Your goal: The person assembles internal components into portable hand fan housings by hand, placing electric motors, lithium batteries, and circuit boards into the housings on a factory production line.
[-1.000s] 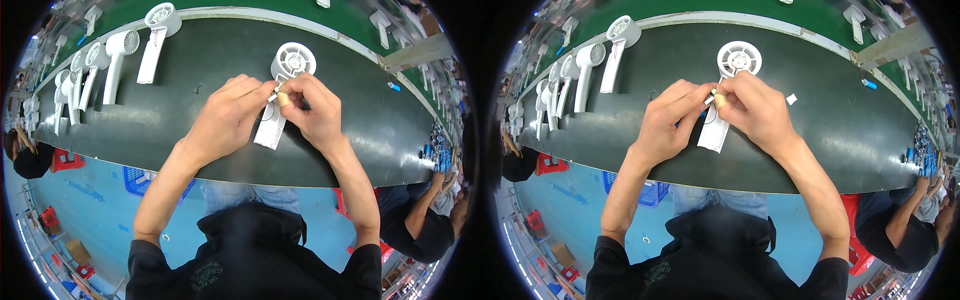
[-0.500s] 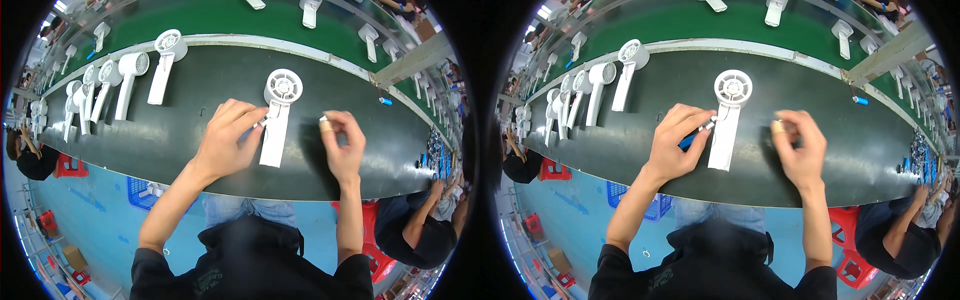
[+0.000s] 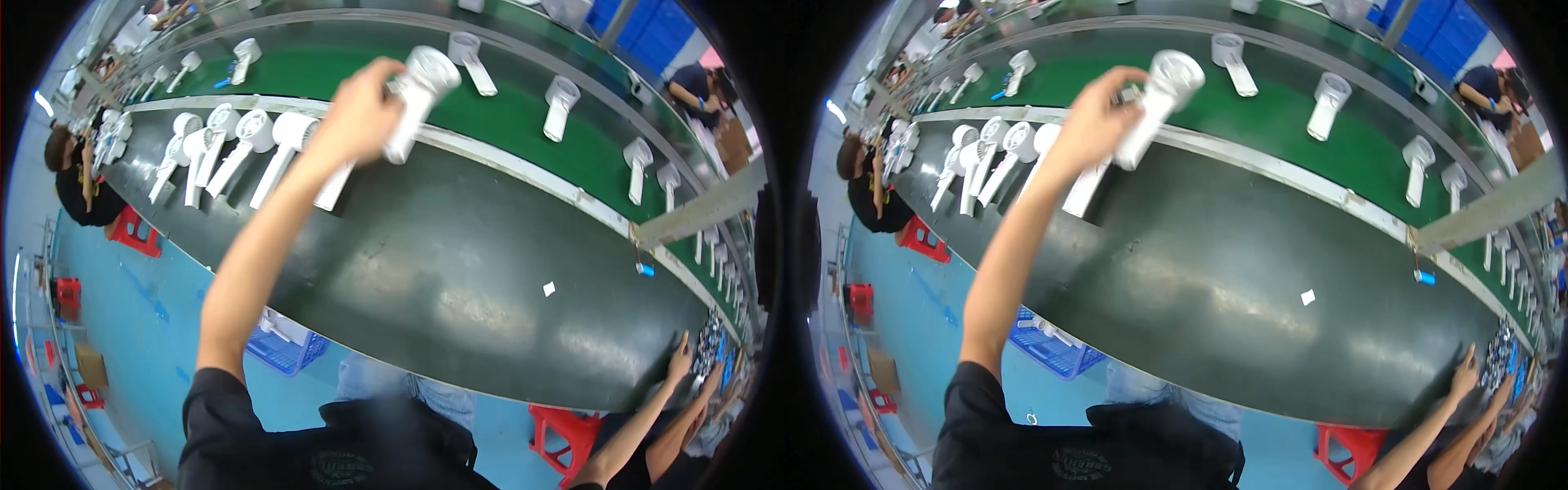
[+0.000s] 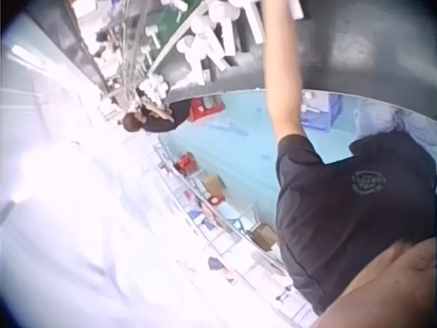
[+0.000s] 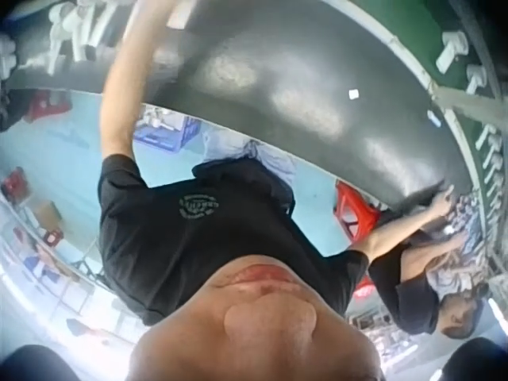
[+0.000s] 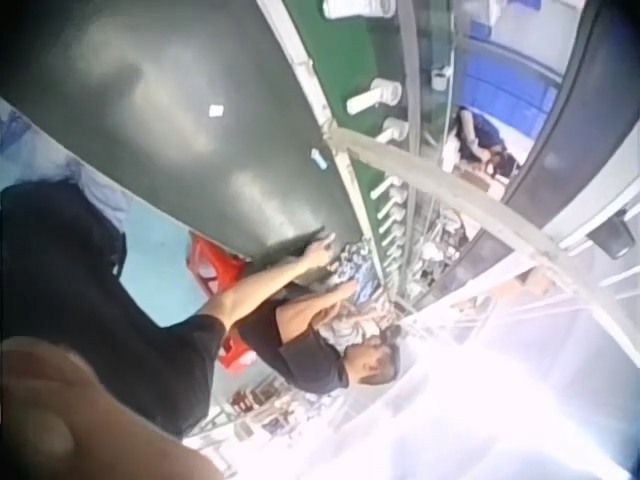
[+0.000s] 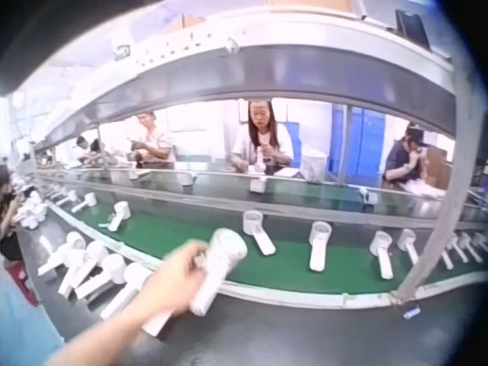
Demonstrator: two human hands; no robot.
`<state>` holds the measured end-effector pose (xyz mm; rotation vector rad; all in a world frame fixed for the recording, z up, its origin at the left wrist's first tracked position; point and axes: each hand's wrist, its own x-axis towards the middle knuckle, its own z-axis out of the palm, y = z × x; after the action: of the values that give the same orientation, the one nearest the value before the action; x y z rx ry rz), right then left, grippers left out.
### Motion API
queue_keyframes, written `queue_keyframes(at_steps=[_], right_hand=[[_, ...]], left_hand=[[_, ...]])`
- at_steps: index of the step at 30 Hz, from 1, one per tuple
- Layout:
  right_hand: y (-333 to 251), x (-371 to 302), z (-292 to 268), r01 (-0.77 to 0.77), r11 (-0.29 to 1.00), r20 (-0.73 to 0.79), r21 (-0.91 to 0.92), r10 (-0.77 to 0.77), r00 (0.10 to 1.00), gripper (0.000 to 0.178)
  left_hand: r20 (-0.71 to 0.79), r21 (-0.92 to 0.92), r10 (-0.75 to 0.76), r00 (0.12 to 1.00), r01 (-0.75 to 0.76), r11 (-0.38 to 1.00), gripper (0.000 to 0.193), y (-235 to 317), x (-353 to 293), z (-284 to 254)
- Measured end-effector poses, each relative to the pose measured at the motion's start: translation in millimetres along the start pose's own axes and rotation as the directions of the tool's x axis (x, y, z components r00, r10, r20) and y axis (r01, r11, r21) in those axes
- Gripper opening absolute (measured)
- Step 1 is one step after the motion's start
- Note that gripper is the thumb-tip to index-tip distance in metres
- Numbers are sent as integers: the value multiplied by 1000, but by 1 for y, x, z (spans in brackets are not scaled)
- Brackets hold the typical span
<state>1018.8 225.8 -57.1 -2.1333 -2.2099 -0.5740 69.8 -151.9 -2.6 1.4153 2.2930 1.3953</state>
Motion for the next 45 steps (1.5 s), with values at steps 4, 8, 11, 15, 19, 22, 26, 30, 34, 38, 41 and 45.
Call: queue_keyframes(at_steps=[4,8,11,15,19,22,26,30,34,38,41,45], right_hand=[[-176,-55,19,-160,913,-1,374,173,985,47],[-243,-97,-39,-26,919,-63,394,55,996,38],[-320,-141,-97,60,902,-109,428,-15,994,28],[-403,-198,-152,187,788,-177,586,-101,979,22],[-487,-240,-209,287,674,-135,681,-270,953,19],[-518,-260,-224,366,545,-152,755,-397,905,26],[-527,-266,-239,230,340,-59,912,-445,894,30],[-500,-249,-238,257,303,-171,918,-284,944,22],[-484,-229,-238,168,279,-80,945,-302,950,16],[-486,-230,-243,339,367,-133,866,-483,866,19],[-489,-233,-244,418,413,-142,809,-553,821,22],[-492,-238,-247,469,467,-116,750,-605,788,28]], left_hand=[[-43,252,-73,996,81,964,41,-81,100,-68],[-83,126,-163,983,172,977,46,-164,127,-79],[-28,261,-224,974,223,939,50,-194,128,-92],[-217,710,-191,957,289,642,51,-173,147,-70],[-61,580,27,998,14,815,60,-125,186,-17],[129,333,-119,985,70,940,85,-79,205,61],[88,502,-132,987,70,862,92,-97,218,118],[-65,372,-66,996,85,924,96,-63,200,95],[129,190,80,988,-104,976,66,29,94,67],[282,34,48,958,-60,998,60,86,-25,71],[270,-12,148,951,-151,989,60,88,-79,79],[351,40,163,922,-188,981,59,95,-110,87]])
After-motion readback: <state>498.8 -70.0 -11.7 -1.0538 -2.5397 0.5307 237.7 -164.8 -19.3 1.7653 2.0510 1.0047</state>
